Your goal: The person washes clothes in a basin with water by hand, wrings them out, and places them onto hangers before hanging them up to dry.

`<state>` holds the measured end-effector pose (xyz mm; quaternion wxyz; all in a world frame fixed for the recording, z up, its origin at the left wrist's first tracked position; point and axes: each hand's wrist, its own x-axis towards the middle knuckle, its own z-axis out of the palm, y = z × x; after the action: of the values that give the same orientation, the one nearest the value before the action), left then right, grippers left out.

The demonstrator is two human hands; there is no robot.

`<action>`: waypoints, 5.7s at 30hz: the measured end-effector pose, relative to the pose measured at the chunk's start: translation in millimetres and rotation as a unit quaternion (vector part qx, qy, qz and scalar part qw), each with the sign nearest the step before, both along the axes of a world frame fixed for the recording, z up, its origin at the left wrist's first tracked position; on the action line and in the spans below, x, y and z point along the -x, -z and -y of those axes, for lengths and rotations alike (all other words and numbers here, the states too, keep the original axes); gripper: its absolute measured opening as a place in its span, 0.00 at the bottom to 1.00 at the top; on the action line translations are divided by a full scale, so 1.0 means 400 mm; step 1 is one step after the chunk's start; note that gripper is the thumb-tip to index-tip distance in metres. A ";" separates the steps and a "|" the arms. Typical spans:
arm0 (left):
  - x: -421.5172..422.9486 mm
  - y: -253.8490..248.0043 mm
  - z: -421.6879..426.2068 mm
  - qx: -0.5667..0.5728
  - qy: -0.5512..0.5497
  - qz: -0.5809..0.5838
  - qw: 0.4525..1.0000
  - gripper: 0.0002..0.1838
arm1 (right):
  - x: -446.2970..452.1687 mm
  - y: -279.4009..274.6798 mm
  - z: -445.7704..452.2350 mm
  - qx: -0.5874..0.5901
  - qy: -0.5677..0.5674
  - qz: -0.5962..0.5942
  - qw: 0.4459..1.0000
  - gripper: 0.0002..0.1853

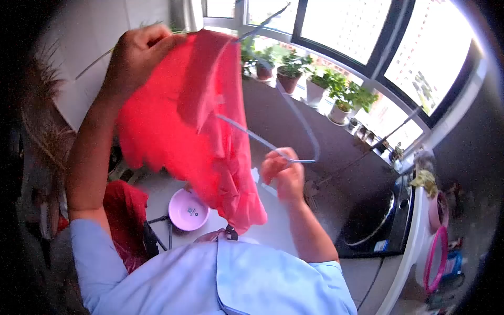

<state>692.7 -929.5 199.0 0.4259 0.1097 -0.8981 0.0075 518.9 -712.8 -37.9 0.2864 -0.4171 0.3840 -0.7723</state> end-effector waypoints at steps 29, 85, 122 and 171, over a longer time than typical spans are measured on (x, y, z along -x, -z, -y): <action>-0.194 0.261 0.129 -0.085 -0.062 -0.125 0.987 0.14 | 0.093 -0.094 0.110 -0.107 0.113 0.080 0.985 0.10; 1.155 0.369 -0.725 -0.307 0.580 -0.103 0.748 0.07 | 0.264 -0.377 -1.030 -0.411 0.503 -0.342 0.679 0.16; 1.642 0.004 -1.275 -0.174 0.703 -0.316 0.613 0.04 | 0.334 -0.547 -1.017 -0.058 0.605 0.054 0.792 0.35; 1.744 0.058 -2.045 -0.330 0.857 0.380 -0.107 0.46 | 0.793 -1.682 -1.767 -0.071 0.892 -0.339 0.290 0.21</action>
<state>-4.8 -111.6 176.0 0.4170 0.6440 0.1624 0.6205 201.6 -5.9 634.9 -0.7068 -0.0199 0.6353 -0.3105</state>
